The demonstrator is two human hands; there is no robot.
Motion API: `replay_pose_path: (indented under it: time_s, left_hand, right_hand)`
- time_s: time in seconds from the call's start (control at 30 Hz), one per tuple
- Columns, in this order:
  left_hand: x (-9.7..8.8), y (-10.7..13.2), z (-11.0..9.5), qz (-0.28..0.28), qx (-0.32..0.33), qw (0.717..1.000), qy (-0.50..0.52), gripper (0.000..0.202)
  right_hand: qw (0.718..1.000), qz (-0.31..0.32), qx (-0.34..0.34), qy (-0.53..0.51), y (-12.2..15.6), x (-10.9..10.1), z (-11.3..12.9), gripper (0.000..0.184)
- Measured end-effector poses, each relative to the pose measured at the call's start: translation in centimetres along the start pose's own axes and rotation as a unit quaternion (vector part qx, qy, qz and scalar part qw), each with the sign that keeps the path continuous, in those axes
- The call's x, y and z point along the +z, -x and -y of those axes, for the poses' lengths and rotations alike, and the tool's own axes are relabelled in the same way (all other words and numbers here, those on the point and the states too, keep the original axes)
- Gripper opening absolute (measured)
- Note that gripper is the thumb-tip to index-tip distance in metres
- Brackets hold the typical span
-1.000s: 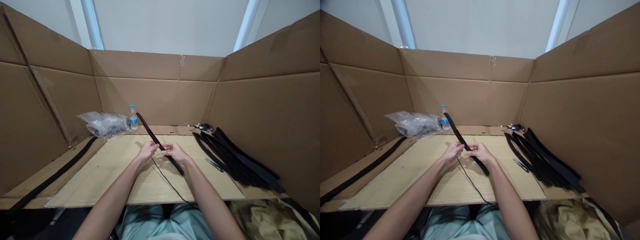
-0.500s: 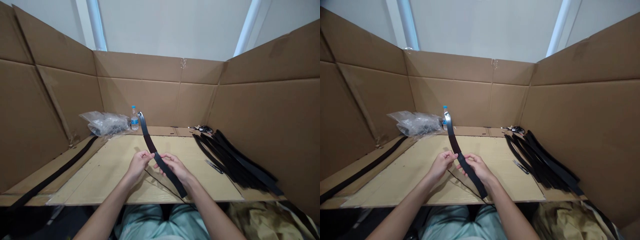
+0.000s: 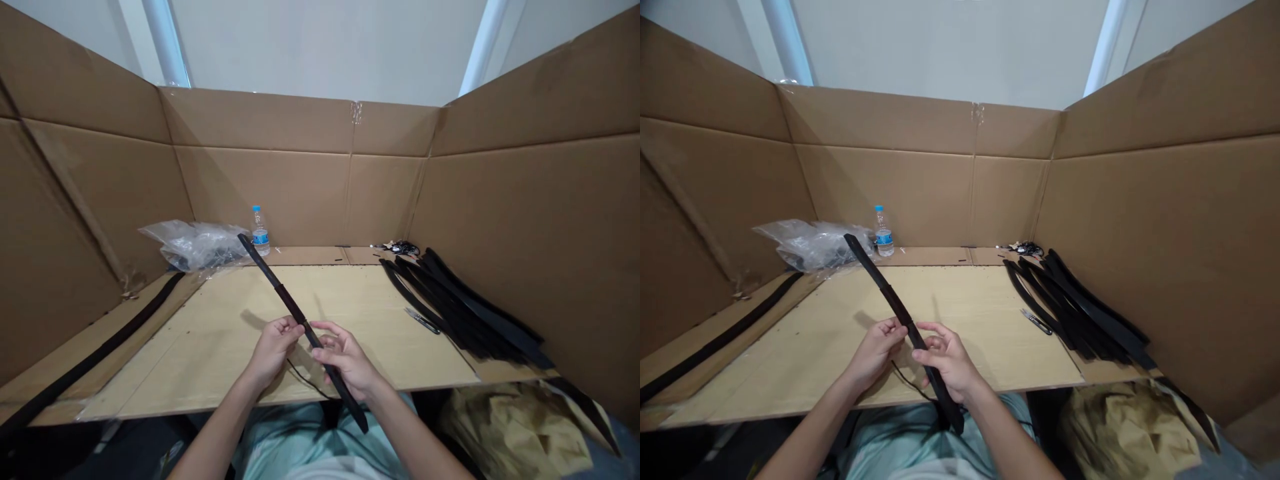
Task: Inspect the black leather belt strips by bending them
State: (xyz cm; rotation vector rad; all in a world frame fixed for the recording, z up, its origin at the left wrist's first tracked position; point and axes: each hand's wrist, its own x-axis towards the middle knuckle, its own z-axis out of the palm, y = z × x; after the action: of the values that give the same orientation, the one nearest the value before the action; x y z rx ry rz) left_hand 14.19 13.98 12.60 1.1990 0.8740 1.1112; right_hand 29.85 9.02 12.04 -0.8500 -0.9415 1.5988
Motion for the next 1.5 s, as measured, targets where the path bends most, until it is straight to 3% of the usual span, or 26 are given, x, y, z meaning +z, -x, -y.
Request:
replay_pose_path:
  time_s: [0.13, 0.3, 0.53, 0.73, 0.83, 0.97, 1.23, 1.5]
  left_hand:
    - [0.2, 0.6, 0.0, 0.025, -0.018, 0.999, 0.014, 0.051]
    - [1.0, 1.0, 0.4, 0.013, -0.007, 0.999, -0.041, 0.048]
    - [1.4, 1.1, 0.9, -0.063, -0.009, 0.998, -0.03, 0.049]
    - [1.2, 1.1, 0.7, -0.012, -0.075, 0.996, 0.046, 0.058]
    - [1.2, 1.2, 0.7, 0.019, -0.069, 0.996, 0.046, 0.057]
    - [1.4, 1.3, 0.8, 0.024, -0.063, 0.997, 0.033, 0.057]
    - [1.6, 1.4, 1.0, -0.082, 0.044, 0.992, -0.087, 0.051]
    - [1.9, 1.3, 0.7, -0.037, 0.017, 0.998, -0.042, 0.044]
  right_hand:
    - [1.0, 0.023, 0.02, 0.005, 0.8, 0.1, 0.1, 0.062]
    - [0.997, 0.023, -0.027, 0.067, 1.0, -0.8, -0.4, 0.056]
    - [0.999, 0.031, 0.002, 0.017, 0.6, -1.3, -0.1, 0.054]
    - [0.998, 0.039, 0.015, 0.048, 0.9, -1.9, 0.1, 0.051]
    - [0.995, 0.062, 0.023, 0.076, 0.9, -2.0, 0.1, 0.042]
    - [0.994, 0.071, 0.005, 0.078, 1.1, -1.7, 0.0, 0.054]
    - [0.999, 0.041, 0.03, 0.008, 1.3, -1.5, 0.1, 0.046]
    - [0.999, 0.045, 0.009, 0.007, 0.8, -2.1, -0.7, 0.05]
